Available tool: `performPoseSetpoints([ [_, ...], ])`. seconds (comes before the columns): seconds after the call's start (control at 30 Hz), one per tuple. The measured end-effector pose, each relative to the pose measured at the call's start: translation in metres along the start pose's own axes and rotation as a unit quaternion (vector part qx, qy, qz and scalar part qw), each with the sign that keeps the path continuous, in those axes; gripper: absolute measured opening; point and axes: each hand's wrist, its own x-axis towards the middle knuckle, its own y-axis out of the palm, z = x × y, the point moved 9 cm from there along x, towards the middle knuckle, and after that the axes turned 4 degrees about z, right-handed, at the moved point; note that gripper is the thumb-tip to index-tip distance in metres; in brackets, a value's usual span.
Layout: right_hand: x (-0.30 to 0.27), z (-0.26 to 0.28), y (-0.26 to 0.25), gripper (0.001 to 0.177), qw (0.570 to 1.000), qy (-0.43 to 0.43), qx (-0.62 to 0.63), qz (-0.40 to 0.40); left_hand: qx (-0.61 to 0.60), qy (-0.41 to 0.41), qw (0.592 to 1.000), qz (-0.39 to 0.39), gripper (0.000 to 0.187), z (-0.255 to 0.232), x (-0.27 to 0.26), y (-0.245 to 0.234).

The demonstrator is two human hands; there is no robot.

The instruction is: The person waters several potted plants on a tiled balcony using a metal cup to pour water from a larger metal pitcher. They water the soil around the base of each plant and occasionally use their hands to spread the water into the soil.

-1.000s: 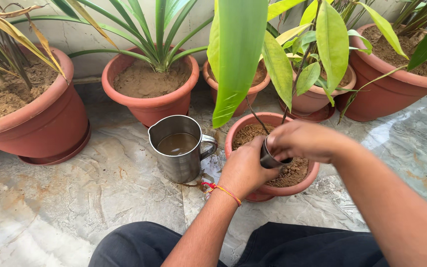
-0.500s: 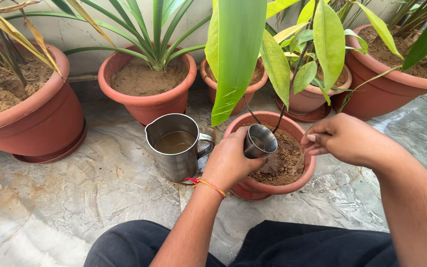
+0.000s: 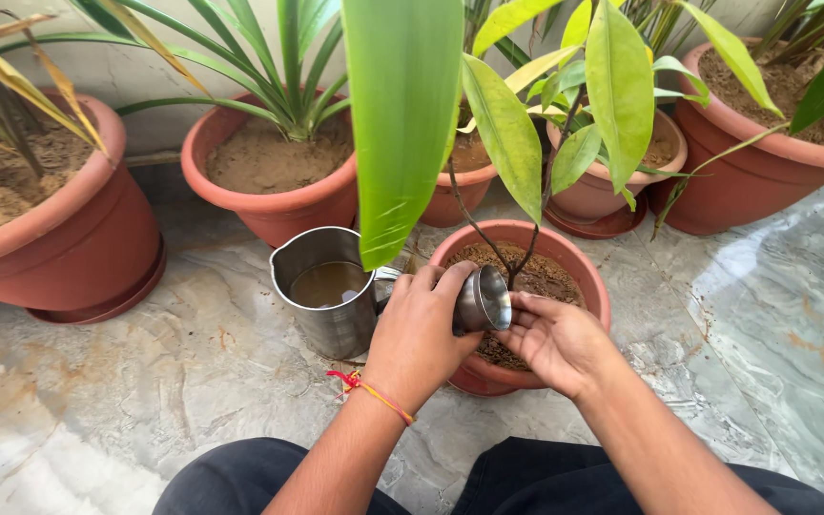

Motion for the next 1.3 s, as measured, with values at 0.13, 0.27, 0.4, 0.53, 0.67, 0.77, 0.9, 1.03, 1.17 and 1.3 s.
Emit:
performPoseSetpoints([
  [0.13, 0.01, -0.007, -0.008, 0.03, 1.0, 0.005, 0.013, -0.001, 0.015, 0.005, 1.0, -0.015, 0.08, -0.005, -0.001, -0.006],
  [0.27, 0.019, -0.018, -0.001, 0.034, 0.996, 0.031, 0.058, 0.064, 0.019, 0.021, 0.999, -0.035, 0.08, -0.007, 0.002, -0.011],
  [0.4, 0.029, -0.021, -0.001, 0.033, 0.994, 0.039, 0.053, 0.084, 0.016, 0.027, 0.999, -0.044, 0.08, -0.005, 0.001, -0.012],
  [0.53, 0.037, -0.021, -0.002, 0.036, 0.993, 0.037, 0.053, 0.099, -0.009, 0.024, 0.999, -0.046, 0.079, -0.002, 0.002, -0.014],
  [0.67, 0.044, -0.02, -0.018, 0.031, 0.996, 0.02, 0.043, 0.071, -0.148, 0.007, 0.987, -0.054, 0.075, 0.012, 0.006, -0.017],
  [0.77, 0.046, -0.017, -0.015, 0.024, 0.996, 0.025, 0.03, 0.083, -0.277, -0.027, 0.959, -0.063, 0.072, 0.032, 0.007, -0.014],
  [0.9, 0.033, 0.002, 0.004, 0.029, 0.983, 0.015, -0.182, 0.027, -0.367, -0.106, 0.922, -0.069, 0.065, 0.064, 0.012, 0.003],
  [1.03, 0.019, 0.014, 0.032, 0.036, 0.921, -0.006, -0.384, 0.063, -0.372, -0.146, 0.915, -0.064, 0.067, 0.078, 0.012, 0.011],
  [1.17, 0.006, 0.02, 0.053, 0.055, 0.712, -0.09, -0.688, 0.11, -0.361, -0.138, 0.92, -0.062, 0.067, 0.077, 0.014, 0.009],
  [1.3, -0.007, -0.016, 0.052, 0.056, 0.538, -0.068, -0.831, 0.127, -0.369, -0.13, 0.918, -0.067, 0.064, 0.078, 0.016, 0.007],
])
